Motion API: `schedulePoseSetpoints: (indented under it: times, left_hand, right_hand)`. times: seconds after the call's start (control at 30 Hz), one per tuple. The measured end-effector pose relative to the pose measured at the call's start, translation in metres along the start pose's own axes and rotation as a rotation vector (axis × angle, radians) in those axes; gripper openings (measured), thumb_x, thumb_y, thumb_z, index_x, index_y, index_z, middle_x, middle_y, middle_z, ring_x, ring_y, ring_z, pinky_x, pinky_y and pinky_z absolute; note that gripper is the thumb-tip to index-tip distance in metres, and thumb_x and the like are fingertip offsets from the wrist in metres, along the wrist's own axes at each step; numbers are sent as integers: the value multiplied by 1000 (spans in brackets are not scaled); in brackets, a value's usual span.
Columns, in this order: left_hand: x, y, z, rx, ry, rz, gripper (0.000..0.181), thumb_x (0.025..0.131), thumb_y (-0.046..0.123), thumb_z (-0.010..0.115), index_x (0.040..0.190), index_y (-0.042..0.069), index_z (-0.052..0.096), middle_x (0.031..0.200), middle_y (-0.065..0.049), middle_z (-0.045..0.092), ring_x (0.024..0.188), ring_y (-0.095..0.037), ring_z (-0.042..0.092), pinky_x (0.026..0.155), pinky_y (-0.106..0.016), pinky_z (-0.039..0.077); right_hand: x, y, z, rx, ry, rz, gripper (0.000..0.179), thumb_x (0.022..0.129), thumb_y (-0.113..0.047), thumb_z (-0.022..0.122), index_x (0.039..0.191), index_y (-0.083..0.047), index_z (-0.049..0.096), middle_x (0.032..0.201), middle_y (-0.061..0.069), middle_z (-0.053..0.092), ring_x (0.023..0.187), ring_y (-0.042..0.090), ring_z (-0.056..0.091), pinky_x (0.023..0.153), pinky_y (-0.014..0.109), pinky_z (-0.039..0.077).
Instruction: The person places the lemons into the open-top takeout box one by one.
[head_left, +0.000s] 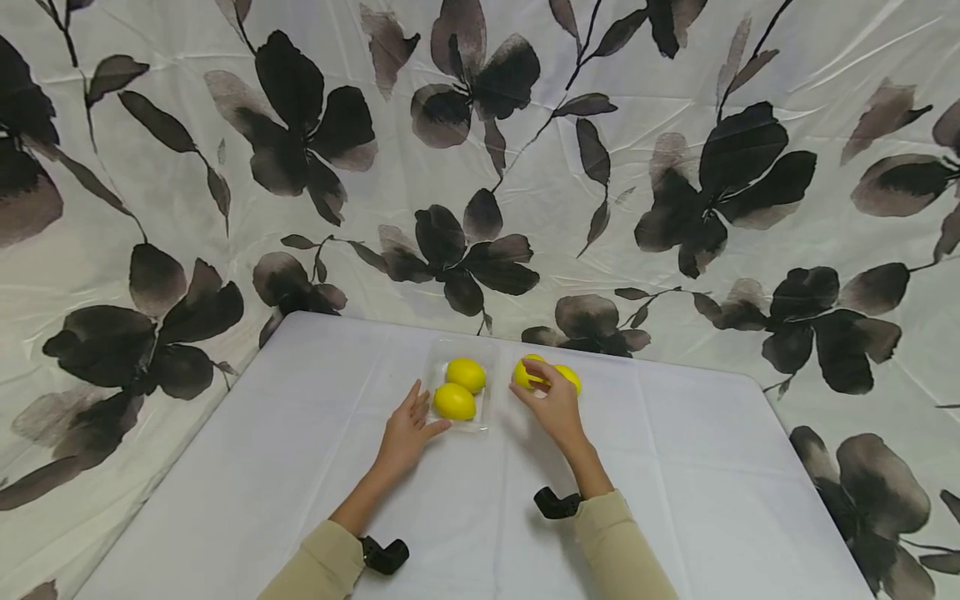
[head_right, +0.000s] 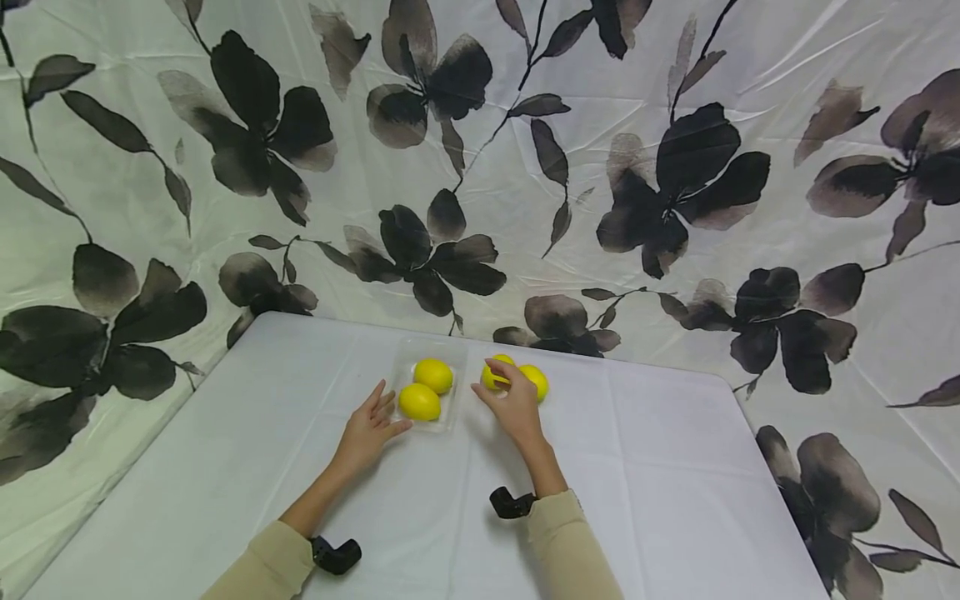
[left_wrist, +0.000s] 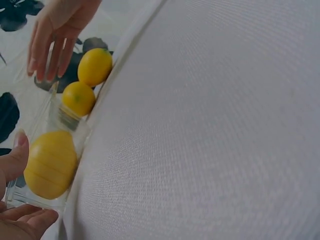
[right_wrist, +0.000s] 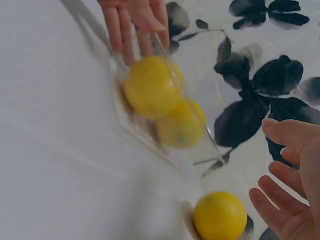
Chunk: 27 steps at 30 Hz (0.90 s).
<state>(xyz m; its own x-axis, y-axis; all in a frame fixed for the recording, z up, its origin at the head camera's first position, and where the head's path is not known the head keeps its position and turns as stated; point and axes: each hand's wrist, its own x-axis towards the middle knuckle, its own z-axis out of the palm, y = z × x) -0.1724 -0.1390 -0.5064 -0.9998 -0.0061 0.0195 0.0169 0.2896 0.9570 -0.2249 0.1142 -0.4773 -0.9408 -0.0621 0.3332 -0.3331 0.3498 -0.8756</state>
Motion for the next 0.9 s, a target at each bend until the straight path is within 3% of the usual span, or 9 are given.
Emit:
schedulePoseSetpoints:
  times: [0.37, 0.9]
  left_hand:
    - [2, 1, -4, 18, 12, -5, 95, 87, 18, 76, 157, 1, 14, 155, -25, 35, 140, -37, 39, 111, -41, 39]
    - [1, 0, 2, 10, 4, -9, 94, 88, 17, 76, 157, 0, 14, 156, -25, 32, 141, -38, 37, 112, -45, 38]
  right_hand:
    - [-1, 15, -40, -58, 57, 16, 46, 83, -12, 80, 125, 1, 64, 125, 21, 65, 114, 35, 64, 97, 44, 55]
    - [4, 35, -65, -106, 101, 79, 50, 83, -14, 80, 128, 0, 62, 127, 20, 64, 119, 36, 62, 99, 45, 54]
